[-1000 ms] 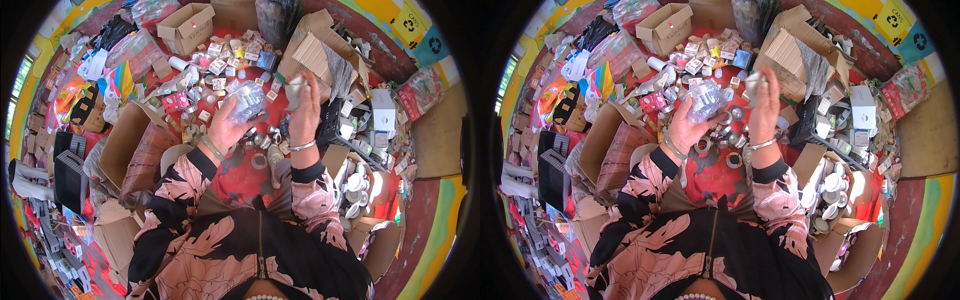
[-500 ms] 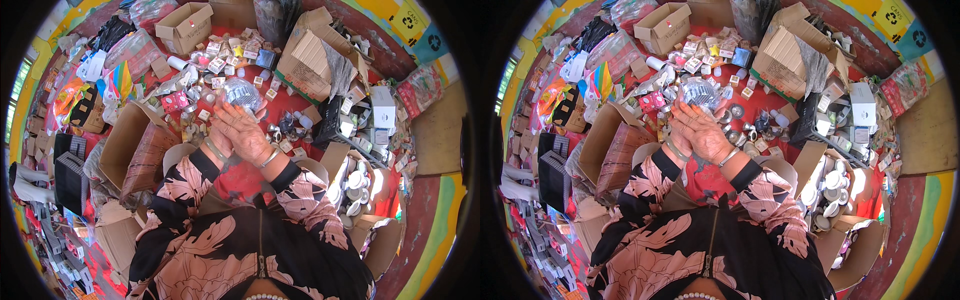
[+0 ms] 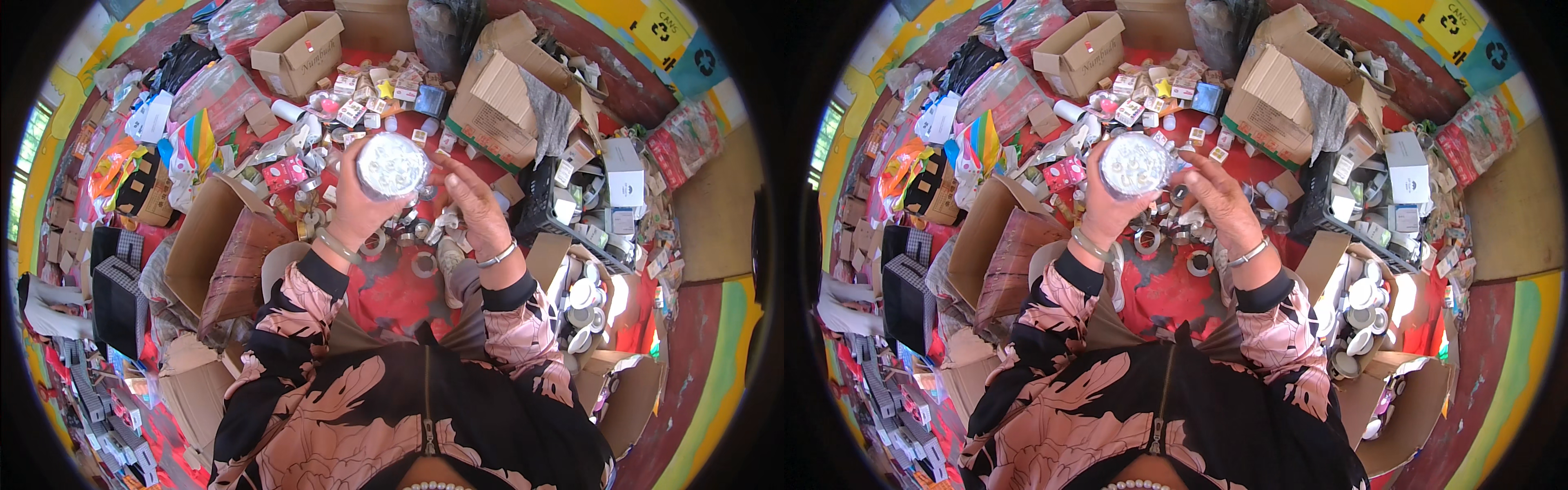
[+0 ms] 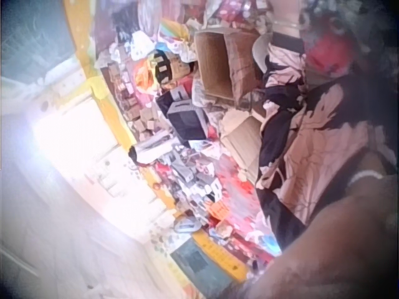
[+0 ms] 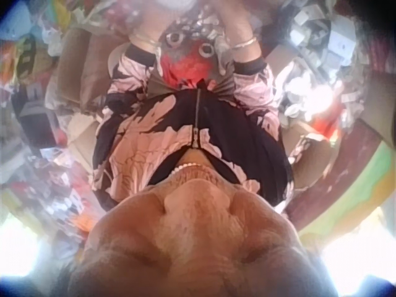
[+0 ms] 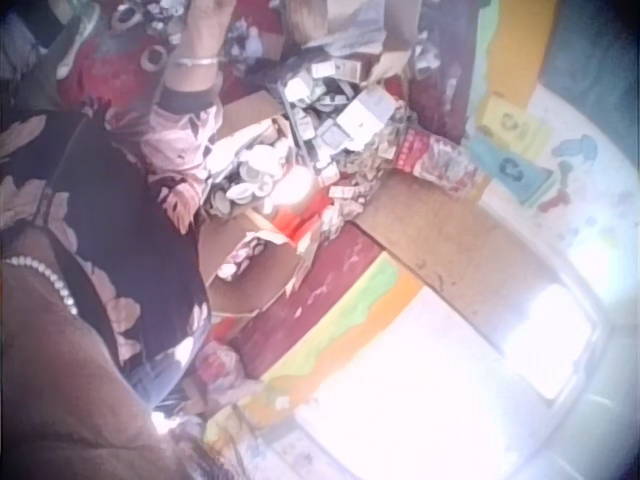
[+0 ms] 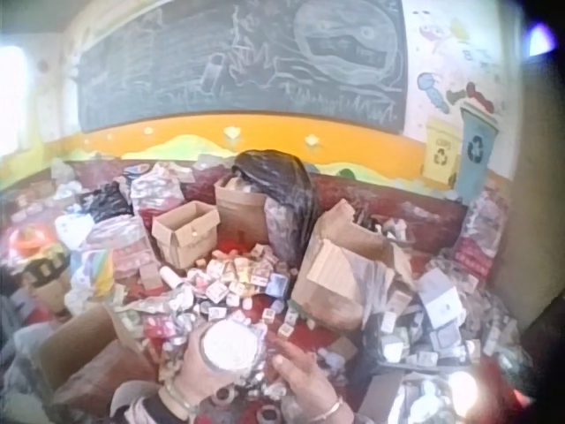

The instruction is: The person sits on the floor and sorts through various items, including small boxes, plastic-wrapped goods, and white circular objects. They pick up items, open boxes, unwrap packages, and place items into a cardboard box.

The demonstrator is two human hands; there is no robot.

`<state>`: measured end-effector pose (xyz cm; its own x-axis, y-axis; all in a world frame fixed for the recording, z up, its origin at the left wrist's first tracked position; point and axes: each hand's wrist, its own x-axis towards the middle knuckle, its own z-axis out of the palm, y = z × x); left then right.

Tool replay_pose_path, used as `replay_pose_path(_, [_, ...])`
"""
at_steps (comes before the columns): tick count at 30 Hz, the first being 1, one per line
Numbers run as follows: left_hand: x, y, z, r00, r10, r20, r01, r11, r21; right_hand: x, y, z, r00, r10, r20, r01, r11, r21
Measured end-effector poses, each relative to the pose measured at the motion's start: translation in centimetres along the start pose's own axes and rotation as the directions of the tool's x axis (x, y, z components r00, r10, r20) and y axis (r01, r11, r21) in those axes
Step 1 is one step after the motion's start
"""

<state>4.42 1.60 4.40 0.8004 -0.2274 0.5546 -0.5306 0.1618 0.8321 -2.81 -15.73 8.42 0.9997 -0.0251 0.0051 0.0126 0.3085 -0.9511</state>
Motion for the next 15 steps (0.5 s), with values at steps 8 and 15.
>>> replay_pose_path(8, [-1.0, -0.1, 2.4, 0.968, 0.146, 0.206, -0.203, 0.936, 0.288, -0.3, 2.0, -0.9, 0.981, 0.192, -0.024, -0.185, 0.967, 0.175])
replay_pose_path(15, [-1.1, -1.1, 2.6, 0.947, -0.132, 0.293, 0.128, 0.991, 0.032, -3.1, 1.4, -2.6, 0.955, 0.135, -0.266, 0.035, 0.836, 0.548])
